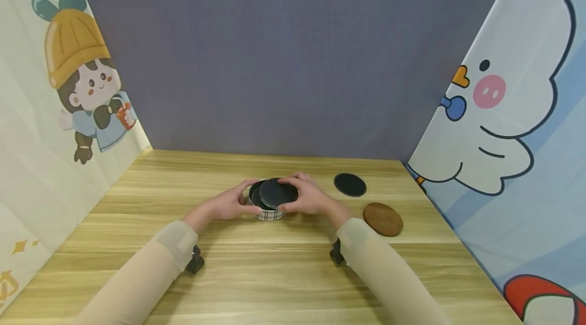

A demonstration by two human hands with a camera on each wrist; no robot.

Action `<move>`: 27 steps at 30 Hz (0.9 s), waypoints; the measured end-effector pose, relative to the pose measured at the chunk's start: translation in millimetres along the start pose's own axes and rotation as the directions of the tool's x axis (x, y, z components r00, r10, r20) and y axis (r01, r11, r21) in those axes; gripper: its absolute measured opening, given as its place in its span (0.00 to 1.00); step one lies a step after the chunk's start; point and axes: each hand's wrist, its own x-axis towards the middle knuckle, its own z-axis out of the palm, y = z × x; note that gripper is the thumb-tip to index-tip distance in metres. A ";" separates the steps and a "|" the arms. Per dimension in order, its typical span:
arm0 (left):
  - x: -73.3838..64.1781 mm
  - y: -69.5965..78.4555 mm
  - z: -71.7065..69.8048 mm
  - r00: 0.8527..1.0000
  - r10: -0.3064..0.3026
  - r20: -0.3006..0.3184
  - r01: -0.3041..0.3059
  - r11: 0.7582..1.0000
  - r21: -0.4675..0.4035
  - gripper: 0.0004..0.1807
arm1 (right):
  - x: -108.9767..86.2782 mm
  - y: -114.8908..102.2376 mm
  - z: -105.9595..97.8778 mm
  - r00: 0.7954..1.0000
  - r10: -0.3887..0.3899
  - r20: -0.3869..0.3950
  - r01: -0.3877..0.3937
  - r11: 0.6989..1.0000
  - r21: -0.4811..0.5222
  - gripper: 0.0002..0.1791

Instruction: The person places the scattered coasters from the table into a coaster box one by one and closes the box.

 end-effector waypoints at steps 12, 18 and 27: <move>1.9 -0.6 -1.6 1.000 -0.018 0.023 0.018 1.000 -0.014 0.57 | 15.6 -4.7 10.8 1.000 -0.007 0.028 0.007 1.000 -0.001 0.44; 3.2 -0.8 -1.1 1.000 -0.019 0.025 0.019 1.000 -0.022 0.56 | 16.3 -4.0 12.8 0.999 -0.008 0.037 0.007 1.000 0.014 0.44; 4.9 -0.9 -0.4 0.999 -0.023 0.025 0.024 1.000 -0.016 0.56 | 16.1 -0.3 12.2 0.998 -0.021 0.057 0.021 1.000 0.009 0.43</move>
